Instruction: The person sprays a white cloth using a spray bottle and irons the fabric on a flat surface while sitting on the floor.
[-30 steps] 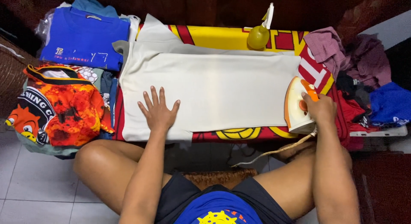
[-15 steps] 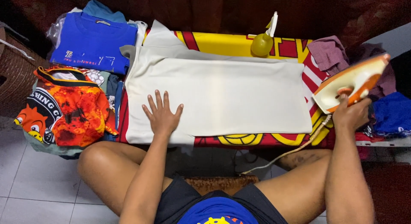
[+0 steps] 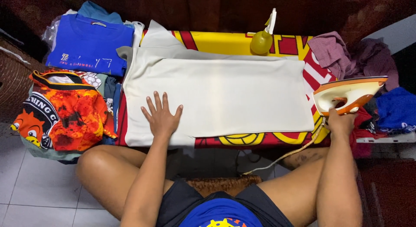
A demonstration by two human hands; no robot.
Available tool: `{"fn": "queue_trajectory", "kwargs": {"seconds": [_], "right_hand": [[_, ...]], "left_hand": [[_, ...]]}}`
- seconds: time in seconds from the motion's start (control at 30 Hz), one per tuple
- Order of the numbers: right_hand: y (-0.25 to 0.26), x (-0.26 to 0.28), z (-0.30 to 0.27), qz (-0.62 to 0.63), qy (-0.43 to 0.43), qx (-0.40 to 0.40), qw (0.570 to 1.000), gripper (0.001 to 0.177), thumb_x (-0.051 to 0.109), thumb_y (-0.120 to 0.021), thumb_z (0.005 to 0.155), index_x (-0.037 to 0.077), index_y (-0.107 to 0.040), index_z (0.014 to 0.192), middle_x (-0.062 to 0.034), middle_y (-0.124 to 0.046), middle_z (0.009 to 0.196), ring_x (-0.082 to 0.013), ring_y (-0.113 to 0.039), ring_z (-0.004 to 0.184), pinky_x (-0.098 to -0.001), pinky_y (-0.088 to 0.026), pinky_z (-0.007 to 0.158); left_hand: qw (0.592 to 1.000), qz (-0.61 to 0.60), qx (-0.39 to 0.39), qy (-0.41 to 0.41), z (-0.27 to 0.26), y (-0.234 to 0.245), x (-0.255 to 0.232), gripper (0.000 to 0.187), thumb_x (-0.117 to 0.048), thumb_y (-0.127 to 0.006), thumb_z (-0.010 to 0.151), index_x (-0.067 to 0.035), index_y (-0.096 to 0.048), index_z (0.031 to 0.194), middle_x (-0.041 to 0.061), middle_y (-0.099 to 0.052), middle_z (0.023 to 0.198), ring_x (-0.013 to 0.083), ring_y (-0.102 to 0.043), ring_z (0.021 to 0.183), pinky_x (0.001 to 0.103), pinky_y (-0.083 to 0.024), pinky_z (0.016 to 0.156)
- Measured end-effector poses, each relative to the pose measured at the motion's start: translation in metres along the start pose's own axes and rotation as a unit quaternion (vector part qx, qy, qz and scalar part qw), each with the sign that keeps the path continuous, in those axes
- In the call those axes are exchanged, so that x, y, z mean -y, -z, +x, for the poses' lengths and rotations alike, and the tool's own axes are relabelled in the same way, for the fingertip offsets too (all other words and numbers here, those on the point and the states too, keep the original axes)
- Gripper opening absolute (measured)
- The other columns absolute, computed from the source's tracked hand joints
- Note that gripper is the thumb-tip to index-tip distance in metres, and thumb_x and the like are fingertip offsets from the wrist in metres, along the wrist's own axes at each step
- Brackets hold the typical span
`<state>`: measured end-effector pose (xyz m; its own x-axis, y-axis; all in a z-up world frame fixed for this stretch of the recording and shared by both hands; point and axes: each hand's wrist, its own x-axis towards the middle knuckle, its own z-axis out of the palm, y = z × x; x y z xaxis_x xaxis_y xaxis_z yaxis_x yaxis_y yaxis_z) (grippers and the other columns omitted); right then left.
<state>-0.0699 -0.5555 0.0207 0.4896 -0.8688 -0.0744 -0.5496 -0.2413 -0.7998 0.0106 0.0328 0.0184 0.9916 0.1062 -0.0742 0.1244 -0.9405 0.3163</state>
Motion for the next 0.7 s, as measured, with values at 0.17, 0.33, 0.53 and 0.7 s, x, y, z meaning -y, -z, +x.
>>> {"fn": "queue_trajectory", "kwargs": {"seconds": [0.17, 0.33, 0.53, 0.7], "right_hand": [[-0.011, -0.021, -0.033, -0.037, 0.016, -0.094, 0.995, 0.095, 0.027, -0.07, 0.095, 0.007, -0.002, 0.159, -0.0431, -0.028, 0.155, -0.0566, -0.042, 0.137, -0.0551, -0.035, 0.113], [-0.037, 0.005, -0.112, 0.032, 0.232, -0.097, 0.967, 0.077, 0.001, -0.069, 0.092, 0.002, -0.024, 0.154, -0.0345, -0.042, 0.136, -0.047, -0.052, 0.116, -0.0526, -0.046, 0.101], [-0.117, 0.058, -0.082, 0.079, 0.407, 0.018, 0.91, 0.065, -0.014, -0.07, 0.088, -0.016, -0.036, 0.144, -0.0406, -0.044, 0.13, -0.0561, -0.048, 0.123, -0.0485, -0.054, 0.096], [-0.181, 0.149, -0.051, 0.005, 0.318, 0.108, 0.942, 0.067, 0.011, -0.077, 0.097, -0.002, -0.037, 0.149, -0.0375, -0.049, 0.136, -0.0561, -0.06, 0.118, -0.0542, -0.057, 0.098]], "left_hand": [[1.0, 0.005, -0.005, -0.003, 0.002, -0.006, 0.002, 0.088, -0.071, -0.034, 0.094, -0.017, -0.022, 0.163, 0.01, -0.005, 0.172, 0.0386, 0.003, 0.156, 0.063, 0.008, 0.12], [0.999, -0.036, 0.007, 0.019, 0.005, 0.001, -0.006, 0.088, -0.068, -0.043, 0.095, -0.015, -0.027, 0.162, 0.016, -0.007, 0.171, 0.043, 0.002, 0.156, 0.067, 0.004, 0.12], [0.997, -0.057, -0.008, -0.057, 0.008, 0.001, -0.047, 0.081, -0.061, -0.052, 0.098, -0.01, -0.038, 0.159, 0.026, -0.017, 0.169, 0.0503, -0.01, 0.155, 0.069, -0.003, 0.121], [0.996, -0.041, 0.041, -0.073, 0.007, -0.012, -0.057, 0.088, -0.075, -0.03, 0.099, -0.011, -0.038, 0.159, 0.025, -0.017, 0.169, 0.047, -0.007, 0.156, 0.066, 0.002, 0.122]]}}
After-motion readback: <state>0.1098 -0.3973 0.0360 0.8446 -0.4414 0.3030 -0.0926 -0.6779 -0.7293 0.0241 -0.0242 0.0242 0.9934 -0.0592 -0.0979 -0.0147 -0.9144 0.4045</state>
